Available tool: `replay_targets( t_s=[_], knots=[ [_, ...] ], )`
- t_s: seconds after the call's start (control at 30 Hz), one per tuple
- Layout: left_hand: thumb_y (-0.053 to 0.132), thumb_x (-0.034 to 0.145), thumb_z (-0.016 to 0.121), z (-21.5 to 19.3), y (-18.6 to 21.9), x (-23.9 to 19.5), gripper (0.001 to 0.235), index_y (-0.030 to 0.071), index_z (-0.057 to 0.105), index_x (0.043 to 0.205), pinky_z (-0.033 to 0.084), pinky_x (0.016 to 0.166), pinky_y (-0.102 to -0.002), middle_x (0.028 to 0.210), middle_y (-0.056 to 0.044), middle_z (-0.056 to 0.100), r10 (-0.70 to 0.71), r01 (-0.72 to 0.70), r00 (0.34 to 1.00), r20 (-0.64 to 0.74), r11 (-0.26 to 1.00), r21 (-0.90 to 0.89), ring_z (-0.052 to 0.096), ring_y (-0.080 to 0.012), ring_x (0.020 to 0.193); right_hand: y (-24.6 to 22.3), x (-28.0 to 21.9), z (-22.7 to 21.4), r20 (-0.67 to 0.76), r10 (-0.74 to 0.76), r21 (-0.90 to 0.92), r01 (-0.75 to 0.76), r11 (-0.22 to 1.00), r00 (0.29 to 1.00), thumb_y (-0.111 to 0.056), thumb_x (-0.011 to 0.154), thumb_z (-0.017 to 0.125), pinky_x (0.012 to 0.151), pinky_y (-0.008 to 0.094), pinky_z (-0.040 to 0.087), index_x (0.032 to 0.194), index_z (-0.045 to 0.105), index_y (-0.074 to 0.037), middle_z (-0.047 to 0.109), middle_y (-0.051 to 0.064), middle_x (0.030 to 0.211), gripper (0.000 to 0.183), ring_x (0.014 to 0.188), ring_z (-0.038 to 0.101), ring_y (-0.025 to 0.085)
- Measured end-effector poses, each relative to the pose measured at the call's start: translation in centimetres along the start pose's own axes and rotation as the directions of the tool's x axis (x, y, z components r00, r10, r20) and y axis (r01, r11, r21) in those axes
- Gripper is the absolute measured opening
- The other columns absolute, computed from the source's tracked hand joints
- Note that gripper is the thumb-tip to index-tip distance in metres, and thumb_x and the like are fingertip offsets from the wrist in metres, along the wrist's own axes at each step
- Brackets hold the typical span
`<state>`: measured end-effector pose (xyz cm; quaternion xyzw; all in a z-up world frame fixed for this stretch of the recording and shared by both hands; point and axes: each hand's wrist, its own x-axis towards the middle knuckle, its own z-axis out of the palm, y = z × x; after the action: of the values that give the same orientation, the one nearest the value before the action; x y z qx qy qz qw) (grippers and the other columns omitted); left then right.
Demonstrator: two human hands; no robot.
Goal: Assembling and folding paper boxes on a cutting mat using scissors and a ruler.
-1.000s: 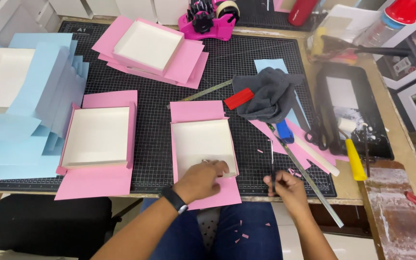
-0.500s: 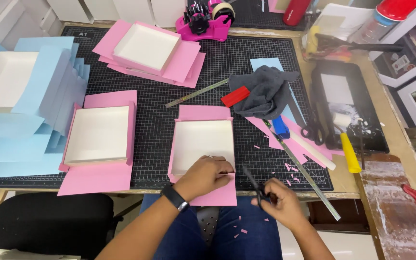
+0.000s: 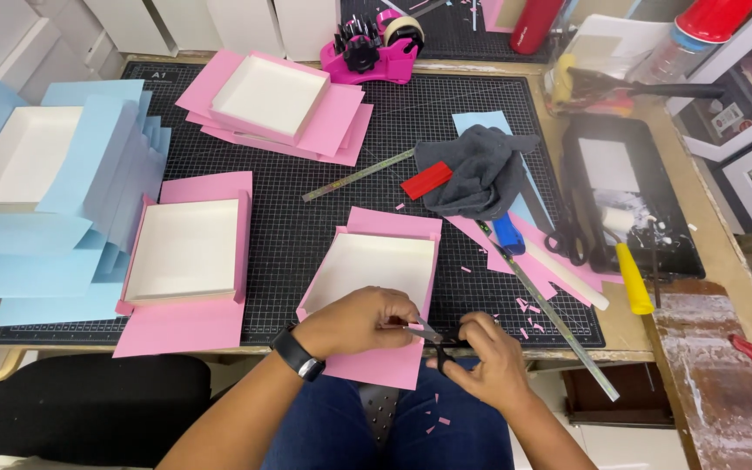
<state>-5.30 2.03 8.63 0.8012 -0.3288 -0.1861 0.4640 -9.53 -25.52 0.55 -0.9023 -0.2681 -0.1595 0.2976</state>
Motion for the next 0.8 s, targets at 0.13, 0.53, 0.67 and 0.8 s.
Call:
replay_targets(
  t_s=[0.13,0.53,0.67,0.8],
  knots=[
    [0.019,0.09,0.07,-0.3,0.3,-0.2,0.006,0.014,0.07,0.093,0.042,0.069,-0.029,0.084,0.002,0.065,0.004,-0.004,1.0,0.012,1.0,-0.004,0.056,-0.0119,0.073,0.3,-0.4,0.8,-0.034,-0.03,0.022,0.031,0.999,0.999,-0.035,0.079,0.079,0.058,0.035,0.047,0.09,0.054,-0.007,0.063,0.007,0.103,0.039,0.081,0.064,0.021],
    [0.022,0.083,0.077,2.9,-4.2,-3.1,0.008,0.026,0.071,0.084,0.037,0.095,-0.043,0.081,0.011,0.071,0.044,-0.073,0.991,0.127,0.971,0.226,0.064,-0.0134,0.077,0.1,-1.9,0.9,-0.15,0.346,0.406,-0.261,0.876,0.926,0.0,0.078,0.078,0.059,0.023,0.034,0.075,0.053,-0.012,0.051,-0.003,0.076,0.028,0.063,0.041,0.009],
    [0.031,0.083,0.084,2.9,-7.4,-4.4,0.012,0.032,0.073,0.084,0.031,0.098,-0.038,0.08,0.015,0.066,0.012,-0.065,0.982,0.191,0.959,0.275,0.061,-0.0114,0.089,4.1,-2.9,0.3,-0.096,0.36,0.348,-0.307,0.886,0.928,-0.004,0.077,0.078,0.06,0.025,0.032,0.073,0.051,-0.013,0.052,-0.003,0.074,0.029,0.065,0.045,0.011],
    [0.033,0.064,0.089,-0.3,-5.7,-2.7,0.047,0.024,0.071,0.107,0.041,0.096,-0.033,0.104,0.006,0.072,-0.064,0.042,0.964,0.257,0.995,0.09,0.065,-0.0151,0.1,5.8,-2.5,-1.3,0.005,0.387,0.283,-0.373,0.884,0.922,-0.015,0.074,0.088,0.073,0.024,0.041,0.072,0.052,-0.012,0.058,-0.002,0.08,0.037,0.075,0.055,0.012]
  ],
)
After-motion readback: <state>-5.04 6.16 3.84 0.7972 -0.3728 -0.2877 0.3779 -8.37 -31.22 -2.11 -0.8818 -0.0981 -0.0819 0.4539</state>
